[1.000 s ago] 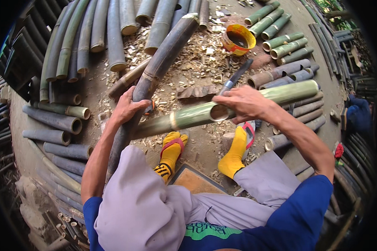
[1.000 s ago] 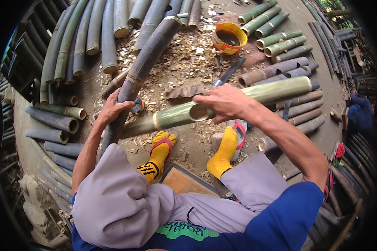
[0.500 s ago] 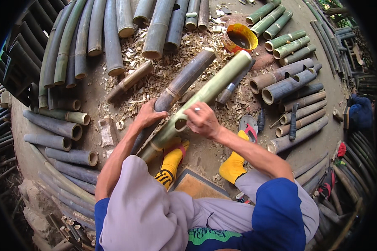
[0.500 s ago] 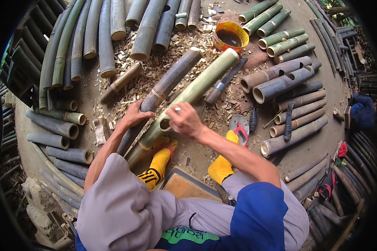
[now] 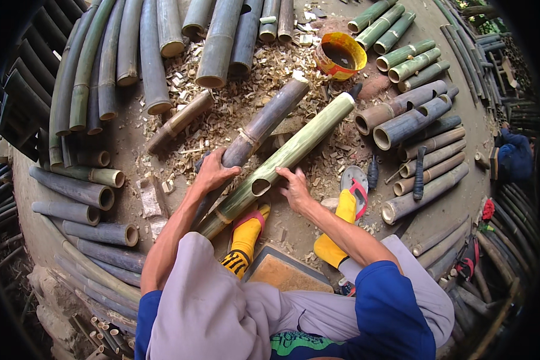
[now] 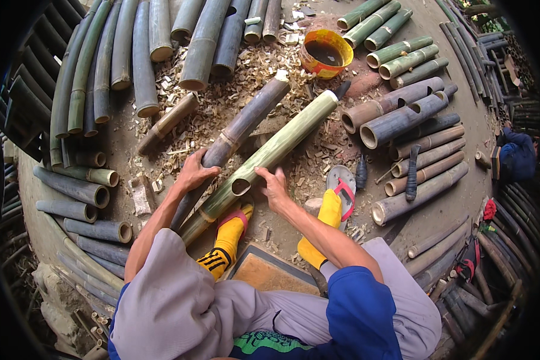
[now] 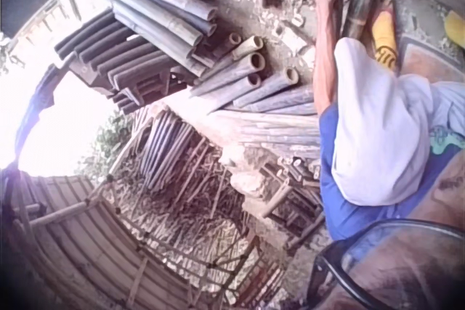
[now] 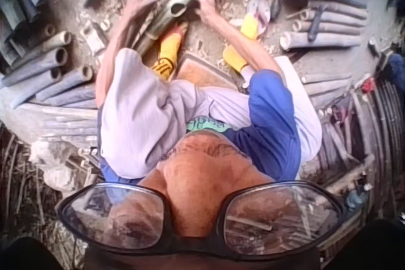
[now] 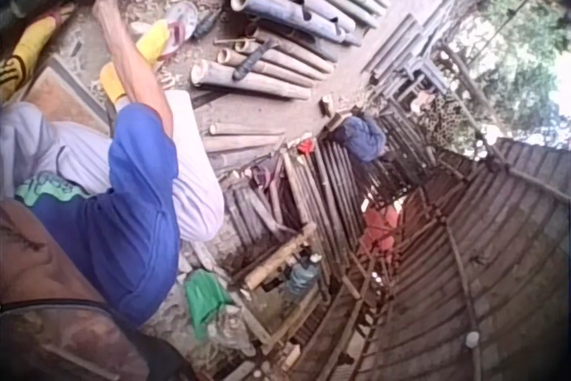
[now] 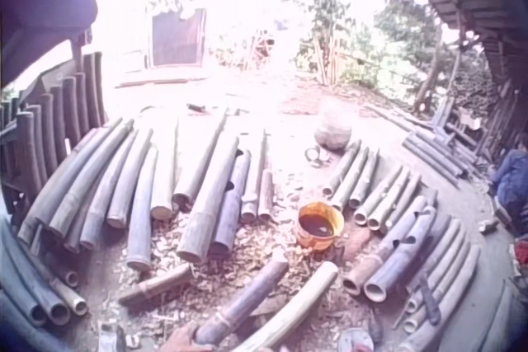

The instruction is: The person fits two segments of bamboo together and uses a knife and wooden mallet to carve out a joint between them.

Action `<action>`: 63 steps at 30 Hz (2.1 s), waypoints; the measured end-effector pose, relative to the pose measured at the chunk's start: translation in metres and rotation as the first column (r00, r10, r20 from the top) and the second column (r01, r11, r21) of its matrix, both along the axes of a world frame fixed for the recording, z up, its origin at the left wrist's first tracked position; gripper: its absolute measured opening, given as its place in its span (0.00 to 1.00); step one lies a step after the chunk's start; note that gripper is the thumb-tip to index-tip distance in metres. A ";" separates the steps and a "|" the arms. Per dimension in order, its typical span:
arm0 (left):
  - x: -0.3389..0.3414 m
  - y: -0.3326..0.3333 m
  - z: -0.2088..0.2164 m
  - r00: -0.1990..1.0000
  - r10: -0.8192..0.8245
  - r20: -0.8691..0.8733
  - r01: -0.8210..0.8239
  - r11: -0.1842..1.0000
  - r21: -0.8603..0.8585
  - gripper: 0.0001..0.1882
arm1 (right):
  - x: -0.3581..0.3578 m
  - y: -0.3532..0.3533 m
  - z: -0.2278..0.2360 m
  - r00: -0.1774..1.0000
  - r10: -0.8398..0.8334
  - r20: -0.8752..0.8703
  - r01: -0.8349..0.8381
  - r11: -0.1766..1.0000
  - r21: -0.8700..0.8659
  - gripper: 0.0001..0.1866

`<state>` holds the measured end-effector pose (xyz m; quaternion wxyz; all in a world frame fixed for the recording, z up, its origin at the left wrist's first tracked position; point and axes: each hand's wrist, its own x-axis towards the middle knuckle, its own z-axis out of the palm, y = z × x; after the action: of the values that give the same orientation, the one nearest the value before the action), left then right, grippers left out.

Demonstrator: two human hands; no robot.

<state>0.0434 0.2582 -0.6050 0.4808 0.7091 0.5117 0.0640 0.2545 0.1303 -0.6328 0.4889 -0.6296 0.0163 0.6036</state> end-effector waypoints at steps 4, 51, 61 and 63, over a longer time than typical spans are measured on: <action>0.011 0.001 0.017 0.997 -0.001 0.076 0.006 0.998 -0.070 0.36 | -0.009 0.014 0.011 0.999 0.046 -0.020 -0.045 0.999 0.025 0.32; -0.067 -0.059 -0.005 0.995 0.093 0.028 -0.093 0.996 -0.002 0.39 | -0.030 0.015 -0.006 0.863 0.258 0.434 -0.366 0.911 0.187 0.36; -0.053 -0.060 -0.012 0.976 0.159 0.151 -0.166 0.985 0.036 0.34 | -0.044 0.011 -0.026 0.918 0.063 0.390 -0.183 0.943 0.277 0.33; -0.053 -0.061 -0.012 0.970 0.168 0.176 -0.184 0.980 0.082 0.34 | -0.049 0.010 -0.016 0.913 0.033 0.408 -0.151 0.954 0.260 0.32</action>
<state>-0.0094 0.1970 -0.6166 0.4795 0.6757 0.5265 0.1907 0.2059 0.1406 -0.6485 0.5382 -0.6621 -0.2008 0.4813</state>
